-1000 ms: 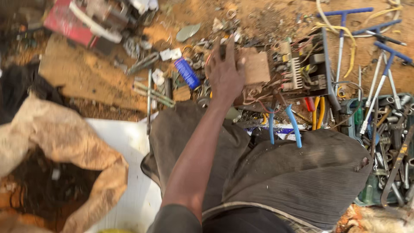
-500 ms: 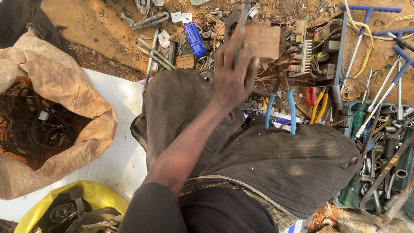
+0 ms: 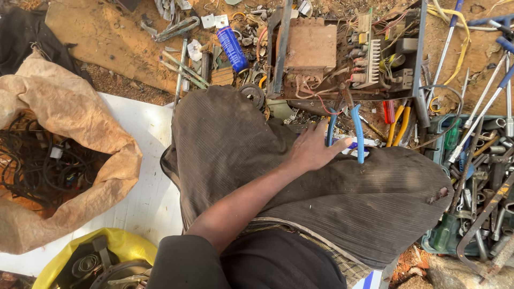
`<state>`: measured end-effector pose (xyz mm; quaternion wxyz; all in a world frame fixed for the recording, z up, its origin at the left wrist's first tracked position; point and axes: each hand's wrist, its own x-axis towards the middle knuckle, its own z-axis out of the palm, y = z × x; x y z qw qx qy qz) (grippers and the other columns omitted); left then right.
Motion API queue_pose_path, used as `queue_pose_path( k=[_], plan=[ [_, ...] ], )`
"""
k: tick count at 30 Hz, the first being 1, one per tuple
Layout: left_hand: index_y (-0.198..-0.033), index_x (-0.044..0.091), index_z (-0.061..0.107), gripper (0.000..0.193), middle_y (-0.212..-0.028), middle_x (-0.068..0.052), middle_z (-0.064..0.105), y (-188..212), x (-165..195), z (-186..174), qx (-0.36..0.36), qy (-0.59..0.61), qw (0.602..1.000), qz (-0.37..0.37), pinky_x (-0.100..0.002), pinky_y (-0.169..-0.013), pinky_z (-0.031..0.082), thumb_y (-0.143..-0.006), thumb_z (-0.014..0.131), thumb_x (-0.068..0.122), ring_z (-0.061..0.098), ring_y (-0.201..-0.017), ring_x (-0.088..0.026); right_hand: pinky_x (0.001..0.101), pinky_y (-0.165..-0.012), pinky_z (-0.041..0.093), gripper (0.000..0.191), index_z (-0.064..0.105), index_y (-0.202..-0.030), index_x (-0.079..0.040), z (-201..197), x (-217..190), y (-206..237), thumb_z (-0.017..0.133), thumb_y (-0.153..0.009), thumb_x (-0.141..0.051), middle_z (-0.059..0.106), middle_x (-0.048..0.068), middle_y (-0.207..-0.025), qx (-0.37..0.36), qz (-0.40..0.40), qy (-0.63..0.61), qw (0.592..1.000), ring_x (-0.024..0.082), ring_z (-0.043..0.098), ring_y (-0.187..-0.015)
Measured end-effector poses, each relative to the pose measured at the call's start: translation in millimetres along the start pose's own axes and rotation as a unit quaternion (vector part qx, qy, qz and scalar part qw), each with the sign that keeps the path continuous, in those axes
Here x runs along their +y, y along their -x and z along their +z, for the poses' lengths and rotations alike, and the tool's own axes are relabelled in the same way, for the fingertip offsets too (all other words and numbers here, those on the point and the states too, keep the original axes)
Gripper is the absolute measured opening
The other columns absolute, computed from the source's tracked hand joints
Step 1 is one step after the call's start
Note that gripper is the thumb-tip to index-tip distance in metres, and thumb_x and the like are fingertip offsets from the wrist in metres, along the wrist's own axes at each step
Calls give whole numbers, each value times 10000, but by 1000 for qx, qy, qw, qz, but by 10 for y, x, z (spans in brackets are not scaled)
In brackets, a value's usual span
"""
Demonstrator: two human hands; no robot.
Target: The person removes the cover of a metal electronics enclosure using a screwdriver, then uses pliers to cut and pull wires from the internal components. The person works on the device while sitting on the ground in a cluttered outdoor area.
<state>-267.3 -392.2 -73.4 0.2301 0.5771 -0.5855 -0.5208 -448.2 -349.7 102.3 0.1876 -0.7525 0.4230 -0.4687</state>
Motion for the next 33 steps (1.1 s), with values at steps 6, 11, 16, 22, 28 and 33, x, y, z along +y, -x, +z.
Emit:
queue_pose_path(
  k=[6,11,16,22,28,33],
  plan=[
    [-1598,-78,72,1387,-1557,-359,294,-124,163,345,-11,65,996,-56,-522,-1135,365,-731,728,782,384,-1426,-467,431,-1060,454,862,320,-1526,-29,-115,142,-125,806,-871,-307,421,211,-1493,69,59,23,996,306,477,-1337],
    [-1525,-7,314,1141,-1441,-280,508,-145,107,267,0,110,986,-125,-472,-1080,446,-722,697,707,542,-1309,-391,484,-1065,468,706,445,-1459,14,717,765,212,776,-933,-322,526,237,-1377,-94,515,-90,847,266,527,-1232],
    [-1344,45,611,775,-1208,-136,716,-233,-80,154,-15,201,966,-160,-442,-989,512,-875,568,659,691,-1142,-287,479,-1029,488,566,569,-1320,-59,824,1274,629,705,-871,-377,670,85,-1255,-45,650,-400,645,245,638,-1166],
    [-1194,92,746,768,-1058,-140,753,-359,-234,162,-114,145,974,-129,-441,-913,502,-916,381,708,710,-1018,-293,467,-863,525,438,620,-1255,-22,895,1458,825,706,-891,-250,675,109,-1106,-63,662,-291,688,225,633,-1016],
    [-1172,-27,618,976,-1085,-229,727,-461,85,282,-100,73,984,-127,-452,-885,561,-661,743,795,709,-994,-318,358,-806,548,316,635,-1129,73,921,1679,1023,664,-819,18,676,124,-1052,-109,575,-159,795,191,638,-944],
    [-1134,5,689,887,-1011,-180,773,-473,186,219,-82,161,974,-136,-391,-845,579,-573,815,680,749,-907,-267,293,-928,515,491,623,-1197,5,884,1601,1048,704,-716,53,704,98,-1125,-162,639,-200,725,157,668,-1056]
  ],
)
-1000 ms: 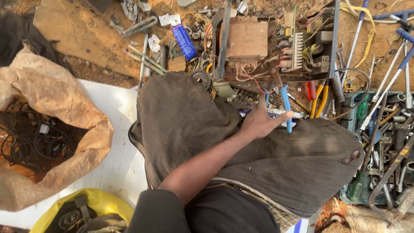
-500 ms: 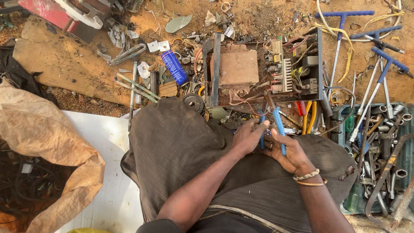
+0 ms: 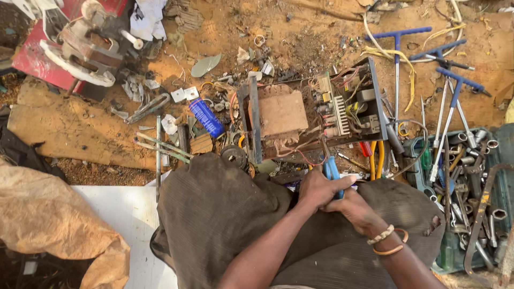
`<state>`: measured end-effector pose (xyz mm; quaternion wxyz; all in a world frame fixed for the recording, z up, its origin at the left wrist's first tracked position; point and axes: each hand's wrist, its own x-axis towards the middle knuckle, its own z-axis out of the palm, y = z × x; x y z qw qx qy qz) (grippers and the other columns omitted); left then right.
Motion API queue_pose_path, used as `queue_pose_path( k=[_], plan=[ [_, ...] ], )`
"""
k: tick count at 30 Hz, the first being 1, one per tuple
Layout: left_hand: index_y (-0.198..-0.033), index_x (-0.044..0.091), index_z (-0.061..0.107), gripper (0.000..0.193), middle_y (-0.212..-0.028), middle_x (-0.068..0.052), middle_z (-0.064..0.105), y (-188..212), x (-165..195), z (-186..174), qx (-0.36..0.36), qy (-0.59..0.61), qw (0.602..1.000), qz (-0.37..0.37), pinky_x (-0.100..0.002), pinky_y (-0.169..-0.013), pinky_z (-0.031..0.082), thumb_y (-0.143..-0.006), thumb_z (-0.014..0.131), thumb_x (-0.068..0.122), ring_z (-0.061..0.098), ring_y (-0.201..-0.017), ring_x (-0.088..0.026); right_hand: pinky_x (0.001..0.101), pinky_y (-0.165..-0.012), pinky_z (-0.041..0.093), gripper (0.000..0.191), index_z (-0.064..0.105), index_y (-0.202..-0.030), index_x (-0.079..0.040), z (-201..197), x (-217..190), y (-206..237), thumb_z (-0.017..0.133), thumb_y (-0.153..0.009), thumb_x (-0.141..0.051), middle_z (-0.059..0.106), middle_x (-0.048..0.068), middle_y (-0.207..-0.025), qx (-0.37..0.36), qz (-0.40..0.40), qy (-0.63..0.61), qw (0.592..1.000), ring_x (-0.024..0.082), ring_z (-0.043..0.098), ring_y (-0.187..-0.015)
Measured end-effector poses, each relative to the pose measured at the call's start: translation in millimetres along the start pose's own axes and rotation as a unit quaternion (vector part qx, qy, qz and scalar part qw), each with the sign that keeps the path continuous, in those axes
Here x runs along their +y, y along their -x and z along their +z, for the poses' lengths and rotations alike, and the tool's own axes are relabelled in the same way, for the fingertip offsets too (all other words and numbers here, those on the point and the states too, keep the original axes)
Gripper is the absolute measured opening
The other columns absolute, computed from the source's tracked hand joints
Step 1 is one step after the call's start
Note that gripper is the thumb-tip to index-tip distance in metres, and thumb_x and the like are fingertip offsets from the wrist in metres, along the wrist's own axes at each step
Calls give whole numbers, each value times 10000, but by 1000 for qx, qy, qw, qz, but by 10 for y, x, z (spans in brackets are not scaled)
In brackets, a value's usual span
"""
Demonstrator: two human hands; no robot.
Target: The person removes the cover of a metal electronics enclosure using a screwdriver, then uses pliers to cut and pull wires from the internal components. The person works on the device while sitting on the ground in a cluttered outdoor area.
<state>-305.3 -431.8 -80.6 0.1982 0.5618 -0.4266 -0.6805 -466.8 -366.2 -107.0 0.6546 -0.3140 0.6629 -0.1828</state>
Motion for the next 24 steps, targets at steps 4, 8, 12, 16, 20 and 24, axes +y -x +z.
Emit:
queue_pose_path(
  k=[4,8,12,16,20,24],
  plan=[
    [-1201,23,602,873,-1056,-162,757,-9,-34,-36,-126,190,973,28,-354,-897,583,-574,893,557,744,-974,-242,377,-910,519,406,620,-1223,66,156,91,-90,628,-822,5,667,128,-1168,106,-52,-19,993,221,623,-1064],
    [-1132,27,718,732,-1052,-141,768,-33,-86,-8,-92,121,988,18,-357,-856,574,-625,866,534,742,-937,-230,345,-958,513,452,617,-1207,22,-6,209,-172,588,-760,83,676,102,-1177,72,-7,-43,996,197,647,-1107],
    [-1088,29,707,729,-1017,-158,775,-83,-156,5,-82,82,993,-3,-379,-831,585,-610,858,558,752,-907,-256,412,-848,530,403,630,-1131,89,-60,326,-256,555,-738,127,662,163,-1089,64,-46,-54,995,256,632,-972],
    [-1078,1,697,834,-1008,-194,762,-151,-223,69,-42,-23,999,-22,-405,-844,575,-556,863,630,746,-913,-300,366,-821,543,328,668,-1030,69,-55,410,-317,504,-747,87,718,157,-1000,134,-124,102,978,232,662,-929],
    [-1066,-6,711,879,-987,-196,761,-209,-306,122,-40,-44,998,-18,-413,-829,587,-541,807,692,752,-896,-312,386,-724,562,251,676,-927,81,-108,567,-333,521,-730,70,732,190,-888,164,-113,150,968,245,680,-825],
    [-1095,-25,691,920,-1003,-200,742,-230,-328,153,-25,-72,997,-14,-428,-851,578,-550,826,703,734,-920,-328,403,-705,557,216,633,-923,98,-92,666,-364,550,-725,69,706,210,-891,222,-90,207,949,257,687,-829]
  ],
)
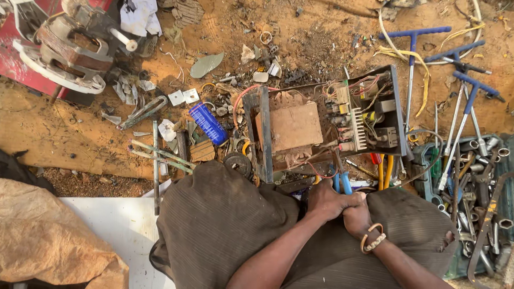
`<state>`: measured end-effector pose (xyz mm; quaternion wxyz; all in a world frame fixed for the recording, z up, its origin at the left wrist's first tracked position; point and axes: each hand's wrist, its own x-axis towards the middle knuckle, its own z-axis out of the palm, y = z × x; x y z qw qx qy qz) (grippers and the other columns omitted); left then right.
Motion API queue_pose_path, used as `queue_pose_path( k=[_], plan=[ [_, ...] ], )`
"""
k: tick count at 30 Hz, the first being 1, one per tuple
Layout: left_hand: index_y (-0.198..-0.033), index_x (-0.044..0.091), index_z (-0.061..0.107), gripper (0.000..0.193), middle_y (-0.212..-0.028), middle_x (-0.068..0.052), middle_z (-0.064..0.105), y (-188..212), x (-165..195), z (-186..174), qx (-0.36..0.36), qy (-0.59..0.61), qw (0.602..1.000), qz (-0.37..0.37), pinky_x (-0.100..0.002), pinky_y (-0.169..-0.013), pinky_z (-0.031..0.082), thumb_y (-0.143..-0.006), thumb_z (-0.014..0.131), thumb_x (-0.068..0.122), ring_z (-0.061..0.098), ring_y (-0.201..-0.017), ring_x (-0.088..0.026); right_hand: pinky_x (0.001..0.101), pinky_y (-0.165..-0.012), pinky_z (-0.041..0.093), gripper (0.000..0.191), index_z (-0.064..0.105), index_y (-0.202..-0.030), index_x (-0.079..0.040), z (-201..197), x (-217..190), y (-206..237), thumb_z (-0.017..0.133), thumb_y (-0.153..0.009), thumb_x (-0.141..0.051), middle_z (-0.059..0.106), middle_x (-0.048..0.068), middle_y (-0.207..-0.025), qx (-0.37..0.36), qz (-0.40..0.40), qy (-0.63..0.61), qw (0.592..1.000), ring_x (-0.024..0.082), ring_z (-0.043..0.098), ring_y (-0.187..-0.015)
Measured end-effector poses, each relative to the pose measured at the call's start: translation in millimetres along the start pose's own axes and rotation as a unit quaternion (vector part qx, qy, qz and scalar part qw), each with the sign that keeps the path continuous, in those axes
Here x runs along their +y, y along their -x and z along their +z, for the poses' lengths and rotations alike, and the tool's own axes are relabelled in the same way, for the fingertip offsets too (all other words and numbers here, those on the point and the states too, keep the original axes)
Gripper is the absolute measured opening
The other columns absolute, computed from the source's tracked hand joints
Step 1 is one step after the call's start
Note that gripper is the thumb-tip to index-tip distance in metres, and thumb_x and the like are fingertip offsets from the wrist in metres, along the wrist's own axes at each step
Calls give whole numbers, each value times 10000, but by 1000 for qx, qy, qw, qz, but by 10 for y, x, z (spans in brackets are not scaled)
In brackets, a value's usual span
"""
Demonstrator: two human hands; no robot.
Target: The person removes the cover of a metal electronics enclosure using a screwdriver, then uses pliers to cut and pull wires from the internal components. The person works on the device while sitting on the ground in a cluttered outdoor area.
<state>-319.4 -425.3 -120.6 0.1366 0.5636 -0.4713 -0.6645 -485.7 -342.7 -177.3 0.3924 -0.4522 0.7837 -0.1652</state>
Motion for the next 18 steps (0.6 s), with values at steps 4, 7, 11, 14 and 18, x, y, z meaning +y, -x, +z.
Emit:
queue_pose_path(
  k=[4,7,11,14,18],
  plan=[
    [-1105,5,686,865,-990,-178,762,34,45,-4,-17,22,1000,5,-414,-849,583,-583,817,682,746,-907,-299,399,-670,521,184,659,-929,98,-64,-133,42,564,-772,85,689,204,-816,-52,-20,-136,989,251,629,-768],
    [-1173,59,675,844,-1035,-146,772,44,93,-53,-34,140,988,52,-405,-852,561,-552,842,606,739,-920,-275,312,-804,546,413,663,-1077,-15,-196,-379,4,529,-705,102,712,78,-1016,-116,52,-267,955,156,673,-927],
    [-1089,13,720,817,-1004,-180,780,69,102,-129,-59,117,991,38,-397,-852,591,-568,850,629,762,-903,-279,334,-707,518,268,646,-1021,26,-116,-469,29,527,-791,92,678,95,-934,-87,72,-233,966,172,617,-832],
    [-1105,26,707,831,-1023,-170,776,49,90,-140,-21,94,994,52,-391,-878,582,-541,864,617,755,-930,-275,348,-636,522,262,641,-952,62,16,-344,8,480,-747,94,667,106,-861,-28,-1,-198,980,185,617,-765],
    [-1109,62,714,793,-1041,-156,772,24,11,-52,-13,52,997,50,-398,-888,571,-542,851,599,744,-950,-284,353,-572,513,134,606,-836,82,30,-191,-4,485,-781,82,661,130,-767,-32,-10,-83,996,183,609,-702]
  ],
)
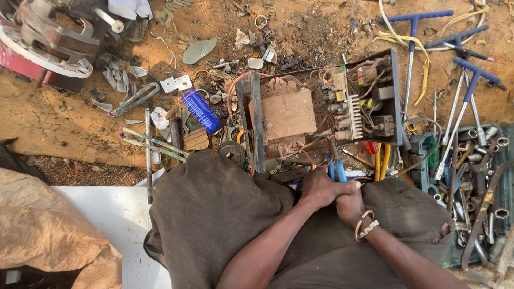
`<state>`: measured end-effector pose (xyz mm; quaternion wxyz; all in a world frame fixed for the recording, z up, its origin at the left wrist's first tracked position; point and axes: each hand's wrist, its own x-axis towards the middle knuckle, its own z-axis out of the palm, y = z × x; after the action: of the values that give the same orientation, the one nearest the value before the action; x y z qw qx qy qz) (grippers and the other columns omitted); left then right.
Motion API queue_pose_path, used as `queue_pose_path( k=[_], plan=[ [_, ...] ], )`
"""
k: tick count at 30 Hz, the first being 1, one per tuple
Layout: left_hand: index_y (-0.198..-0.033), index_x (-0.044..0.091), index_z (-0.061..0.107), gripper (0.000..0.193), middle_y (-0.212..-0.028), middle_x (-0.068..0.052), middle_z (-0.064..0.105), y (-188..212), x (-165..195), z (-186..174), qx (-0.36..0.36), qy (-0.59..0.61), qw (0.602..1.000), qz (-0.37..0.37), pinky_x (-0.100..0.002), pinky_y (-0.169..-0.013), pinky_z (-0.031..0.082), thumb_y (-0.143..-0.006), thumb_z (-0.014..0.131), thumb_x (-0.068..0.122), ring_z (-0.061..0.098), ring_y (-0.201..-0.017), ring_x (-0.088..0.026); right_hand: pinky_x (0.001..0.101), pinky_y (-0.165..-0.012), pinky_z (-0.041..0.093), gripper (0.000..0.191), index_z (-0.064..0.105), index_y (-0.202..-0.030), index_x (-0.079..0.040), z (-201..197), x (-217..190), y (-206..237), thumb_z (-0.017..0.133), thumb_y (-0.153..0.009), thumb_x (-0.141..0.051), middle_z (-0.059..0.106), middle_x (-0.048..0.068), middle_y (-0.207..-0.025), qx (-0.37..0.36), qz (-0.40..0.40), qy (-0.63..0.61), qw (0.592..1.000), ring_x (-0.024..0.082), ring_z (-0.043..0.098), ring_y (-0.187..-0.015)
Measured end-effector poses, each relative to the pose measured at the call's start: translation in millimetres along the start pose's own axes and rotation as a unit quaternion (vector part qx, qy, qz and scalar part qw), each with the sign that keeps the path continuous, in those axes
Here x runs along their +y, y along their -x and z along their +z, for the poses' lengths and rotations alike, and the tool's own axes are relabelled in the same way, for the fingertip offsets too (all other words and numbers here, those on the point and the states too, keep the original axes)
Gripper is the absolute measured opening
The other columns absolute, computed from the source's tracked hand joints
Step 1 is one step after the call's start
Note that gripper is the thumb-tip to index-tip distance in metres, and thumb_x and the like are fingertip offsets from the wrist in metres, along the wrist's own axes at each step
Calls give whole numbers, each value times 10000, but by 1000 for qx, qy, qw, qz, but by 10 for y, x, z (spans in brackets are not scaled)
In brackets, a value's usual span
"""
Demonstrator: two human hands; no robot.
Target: The person removes the cover of a metal electronics enclosure using a screwdriver, then uses pliers to cut and pull wires from the internal components. The person works on the device while sitting on the ground in a cluttered outdoor area.
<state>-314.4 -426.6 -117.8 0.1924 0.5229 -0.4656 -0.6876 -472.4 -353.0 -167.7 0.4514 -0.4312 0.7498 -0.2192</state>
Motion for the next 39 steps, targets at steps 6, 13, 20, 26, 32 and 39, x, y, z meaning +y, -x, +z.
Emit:
queue_pose_path(
  k=[6,13,20,26,32,39],
  plan=[
    [-1064,70,738,741,-997,-166,790,-66,-93,-1,10,-34,999,-8,-417,-843,593,-557,801,607,765,-908,-297,374,-574,496,160,645,-801,83,49,-113,-27,488,-771,79,663,145,-758,5,-41,-56,998,183,599,-713],
    [-943,64,744,668,-893,-156,778,202,300,-99,12,69,997,36,-427,-768,584,-643,788,658,760,-831,-291,288,-836,525,287,680,-1098,0,-111,-339,-52,545,-851,-55,715,52,-1026,-76,25,-217,973,110,661,-914],
    [-968,78,717,386,-919,-101,744,754,838,-1018,351,-263,822,363,-427,-710,556,-1067,550,411,713,-797,-257,398,-778,460,437,715,-1144,125,-302,-789,-120,718,-913,-246,743,220,-1013,-157,133,-140,968,255,600,-835],
    [-1546,63,336,749,-1595,-270,229,133,1146,-1785,375,-369,827,196,-599,-1109,344,-963,608,446,354,-1415,-510,491,-966,467,778,432,-1414,121,-317,-972,57,759,-881,-342,611,293,-1208,-32,-50,156,986,387,623,-1088],
    [-1618,93,278,750,-1665,-248,175,220,1095,-1743,370,-332,839,223,-586,-1183,339,-995,605,352,364,-1478,-493,534,-952,525,860,334,-1572,80,-159,-1112,40,635,-856,-289,703,326,-1092,32,2,345,938,481,682,-1034],
    [-1578,85,354,700,-1609,-246,204,154,1192,-1757,362,-367,843,156,-677,-1100,289,-978,615,332,302,-1415,-507,442,-1051,476,833,419,-1480,-15,-570,-1150,72,706,-800,-401,661,255,-1298,-114,31,170,978,391,655,-1204]
  ],
)
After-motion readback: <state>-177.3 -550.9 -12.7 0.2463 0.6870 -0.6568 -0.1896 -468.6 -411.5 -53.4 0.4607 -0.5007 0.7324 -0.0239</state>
